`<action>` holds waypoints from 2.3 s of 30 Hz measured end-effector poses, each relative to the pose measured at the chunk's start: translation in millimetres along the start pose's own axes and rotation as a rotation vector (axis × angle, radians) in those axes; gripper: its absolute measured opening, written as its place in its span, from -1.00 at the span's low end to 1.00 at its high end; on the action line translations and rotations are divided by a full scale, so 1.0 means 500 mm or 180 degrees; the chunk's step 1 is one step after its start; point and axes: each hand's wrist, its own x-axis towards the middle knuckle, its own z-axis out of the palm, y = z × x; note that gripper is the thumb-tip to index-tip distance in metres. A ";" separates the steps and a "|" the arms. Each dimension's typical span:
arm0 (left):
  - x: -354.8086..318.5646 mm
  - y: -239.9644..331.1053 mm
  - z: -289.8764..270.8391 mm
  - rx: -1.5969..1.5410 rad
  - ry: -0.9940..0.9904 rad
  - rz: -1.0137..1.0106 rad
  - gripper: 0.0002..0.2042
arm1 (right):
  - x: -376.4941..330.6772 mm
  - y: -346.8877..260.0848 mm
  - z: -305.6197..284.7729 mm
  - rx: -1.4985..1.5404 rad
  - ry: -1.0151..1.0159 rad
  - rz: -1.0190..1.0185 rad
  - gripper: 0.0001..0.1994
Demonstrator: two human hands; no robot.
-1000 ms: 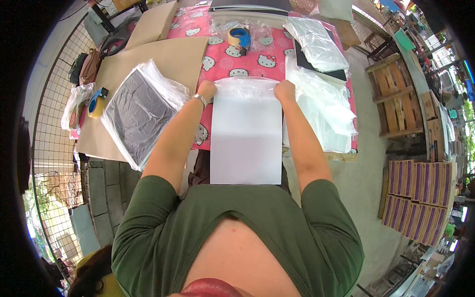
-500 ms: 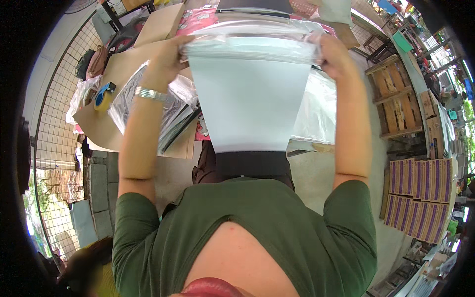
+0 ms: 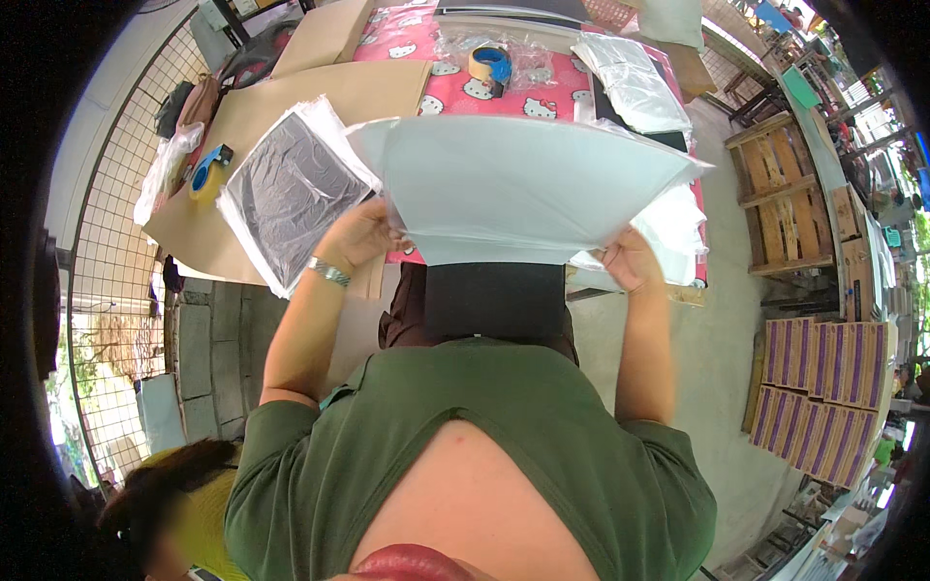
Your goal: The person places a black product and a white sheet into plastic bags one at a time, stacking the bagged items on a table.
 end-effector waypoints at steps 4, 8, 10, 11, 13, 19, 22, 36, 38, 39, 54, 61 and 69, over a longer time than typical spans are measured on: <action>0.053 -0.145 -0.098 -0.0389 0.0638 -0.0156 -0.90 | 0.042 0.139 -0.112 0.0278 -0.0015 0.0340 -0.71; 0.037 -0.223 -0.117 -0.0517 0.1359 0.0308 -0.88 | 0.021 0.162 -0.105 0.0435 -0.0042 0.0273 -0.78; 0.010 -0.241 -0.088 -0.0353 0.1339 0.0579 -0.83 | -0.011 0.166 -0.110 0.0106 -0.0201 0.0345 -0.81; -0.008 -0.255 -0.078 -0.0173 0.1435 0.0573 -0.82 | -0.029 0.170 -0.110 -0.0282 -0.0218 0.0371 -0.83; -0.047 -0.290 -0.061 0.0205 0.1620 0.0565 -0.80 | -0.060 0.187 -0.096 -0.1231 -0.0096 0.0547 -0.86; -0.142 -0.442 -0.098 0.1832 0.2493 -0.0179 -0.70 | -0.183 0.253 -0.041 -0.3970 0.0096 0.1420 -0.75; -0.148 -0.495 -0.129 0.2670 0.2391 0.0632 -0.67 | -0.228 0.325 -0.080 -0.2573 0.0380 0.1494 -0.73; -0.232 -0.157 -0.077 0.1282 0.3727 0.1982 -0.82 | 0.107 0.269 0.314 -0.2266 -0.1040 0.0465 -0.71; -0.259 -0.126 -0.121 0.1941 0.4413 0.1730 -0.76 | 0.219 0.289 0.397 -0.2026 -0.1208 0.0467 -0.70; -0.271 -0.116 -0.150 0.2431 0.4833 0.1418 -0.71 | 0.273 0.311 0.435 -0.2112 -0.1267 0.0273 -0.71; -0.288 -0.100 -0.144 0.4685 0.5675 -0.0328 -0.49 | 0.285 0.075 -0.082 -0.4035 0.2137 -0.2458 -0.79; -0.163 -0.042 -0.007 0.5039 0.4938 0.1479 -0.61 | 0.078 -0.079 -0.473 -0.5192 0.3541 -0.0999 -0.75; -0.047 -0.096 0.075 0.4668 0.3384 0.1882 -0.71 | -0.006 -0.026 -0.225 -0.6011 0.0628 -0.0814 -0.88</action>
